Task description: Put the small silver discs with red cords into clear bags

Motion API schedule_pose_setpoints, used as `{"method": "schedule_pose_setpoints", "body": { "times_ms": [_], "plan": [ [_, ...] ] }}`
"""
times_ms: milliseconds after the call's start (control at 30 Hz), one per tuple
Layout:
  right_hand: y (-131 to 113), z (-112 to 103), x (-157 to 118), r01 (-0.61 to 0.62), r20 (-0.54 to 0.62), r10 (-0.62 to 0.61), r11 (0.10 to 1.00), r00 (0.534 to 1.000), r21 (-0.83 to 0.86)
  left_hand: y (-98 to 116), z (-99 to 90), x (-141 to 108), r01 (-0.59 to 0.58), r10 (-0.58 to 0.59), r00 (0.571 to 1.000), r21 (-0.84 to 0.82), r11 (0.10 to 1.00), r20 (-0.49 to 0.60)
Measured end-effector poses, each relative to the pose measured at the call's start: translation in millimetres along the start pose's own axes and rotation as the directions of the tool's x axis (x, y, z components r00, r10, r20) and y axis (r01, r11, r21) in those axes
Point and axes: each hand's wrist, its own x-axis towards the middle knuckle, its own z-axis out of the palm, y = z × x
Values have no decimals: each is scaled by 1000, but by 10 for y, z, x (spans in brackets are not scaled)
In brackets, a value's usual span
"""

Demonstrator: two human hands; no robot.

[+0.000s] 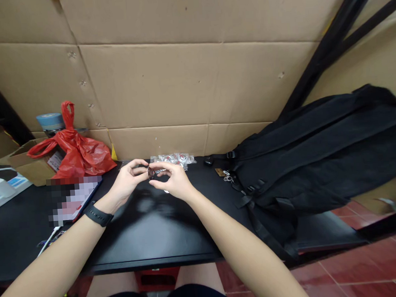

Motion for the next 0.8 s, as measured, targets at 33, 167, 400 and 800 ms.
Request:
{"method": "schedule_pose_setpoints", "body": {
  "times_ms": [33, 167, 400, 800],
  "plan": [
    [-3, -6, 3, -4, 3, 4, 1000, 1000, 7, 5, 2, -3, 18, -18, 1000, -16, 1000, 1],
    [-2, -33, 15, -7, 18, 7, 1000, 1000, 9, 1, 5, -12, 95, -94, 995, -92, 991, 16],
    [28, -21, 23, -58, 57, 52, 993, 997, 106, 121, -39, -50, 155, -145, 984, -89, 984, 103],
    [-43, -66, 35, -115, 90, 102, 981, 991, 153, 145, -5, -41, 298, -279, 951, -161, 941, 130]
  ]
}}
